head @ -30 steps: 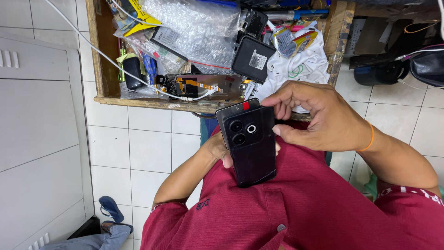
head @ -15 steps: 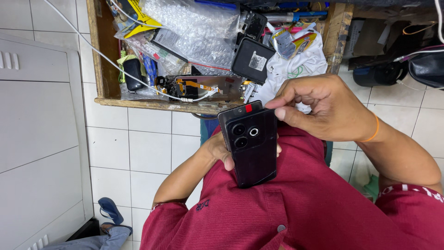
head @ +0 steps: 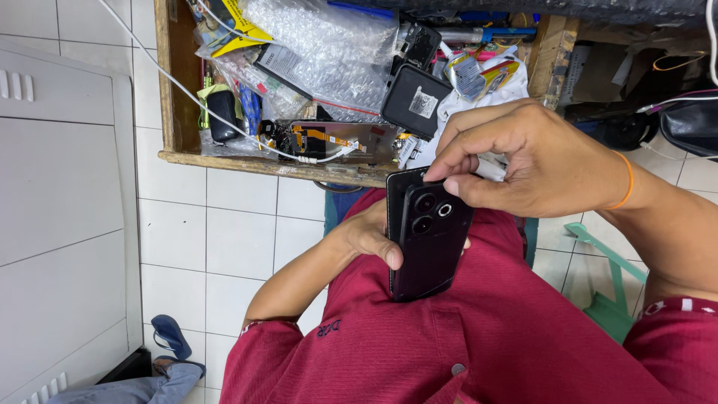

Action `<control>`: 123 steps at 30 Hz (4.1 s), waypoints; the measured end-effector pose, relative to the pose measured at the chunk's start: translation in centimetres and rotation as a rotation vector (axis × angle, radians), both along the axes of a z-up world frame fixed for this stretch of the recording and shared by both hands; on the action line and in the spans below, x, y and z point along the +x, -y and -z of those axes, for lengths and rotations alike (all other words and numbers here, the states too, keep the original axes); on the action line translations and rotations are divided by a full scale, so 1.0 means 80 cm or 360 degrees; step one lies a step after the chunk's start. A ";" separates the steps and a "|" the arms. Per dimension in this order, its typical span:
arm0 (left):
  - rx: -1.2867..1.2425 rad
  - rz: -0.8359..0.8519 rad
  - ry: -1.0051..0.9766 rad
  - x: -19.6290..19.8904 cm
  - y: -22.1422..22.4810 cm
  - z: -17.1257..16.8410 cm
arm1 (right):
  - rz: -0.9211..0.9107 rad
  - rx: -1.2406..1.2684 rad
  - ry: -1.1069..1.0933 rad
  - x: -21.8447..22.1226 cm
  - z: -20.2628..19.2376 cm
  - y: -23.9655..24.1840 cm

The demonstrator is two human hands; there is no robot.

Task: The person presses a black phone back panel onto the chassis and aligns the edges by hand. They then insert a small tool into the charging port area to check the fit.

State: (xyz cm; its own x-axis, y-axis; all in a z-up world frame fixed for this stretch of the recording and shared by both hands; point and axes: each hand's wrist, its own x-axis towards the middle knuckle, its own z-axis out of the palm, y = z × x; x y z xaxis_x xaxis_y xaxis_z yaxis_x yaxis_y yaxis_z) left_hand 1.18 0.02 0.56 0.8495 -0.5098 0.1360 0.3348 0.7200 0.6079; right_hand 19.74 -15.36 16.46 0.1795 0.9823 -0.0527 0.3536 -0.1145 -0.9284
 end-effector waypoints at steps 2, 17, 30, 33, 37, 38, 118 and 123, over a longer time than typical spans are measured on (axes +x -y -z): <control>0.0020 0.0005 0.0000 0.000 -0.001 -0.001 | 0.0019 -0.0040 0.0042 -0.001 0.001 -0.003; 0.0038 -0.0072 -0.0161 0.001 0.004 -0.012 | -0.0130 -0.0042 0.0067 -0.002 -0.014 -0.027; -0.0039 -0.0070 -0.0275 -0.002 0.006 -0.016 | -0.0081 -0.0070 0.0098 -0.012 -0.016 -0.028; -0.0024 -0.0080 -0.0250 -0.002 0.006 -0.016 | -0.0074 -0.0058 0.0116 -0.014 -0.014 -0.028; 0.0031 -0.0115 -0.0222 -0.003 0.005 -0.014 | -0.0053 -0.0066 0.0133 -0.019 -0.012 -0.028; 0.0049 -0.0134 -0.0223 -0.004 0.006 -0.012 | -0.0046 -0.0074 0.0139 -0.020 -0.012 -0.027; -0.0774 -0.0855 -0.0575 0.040 -0.023 -0.074 | 0.0463 0.0867 0.1426 -0.060 0.052 0.024; -0.0638 -0.1058 -0.0650 0.044 -0.024 -0.075 | 0.0625 0.0695 0.1040 -0.060 0.052 0.015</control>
State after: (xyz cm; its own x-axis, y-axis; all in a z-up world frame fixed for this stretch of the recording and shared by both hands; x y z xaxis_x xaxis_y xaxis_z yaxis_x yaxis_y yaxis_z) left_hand 4.66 1.91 6.58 0.9750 0.1290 -0.1807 -0.0937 0.9770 0.1916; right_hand 14.94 -16.56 12.31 0.3716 0.7516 0.5450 0.8393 -0.0211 -0.5432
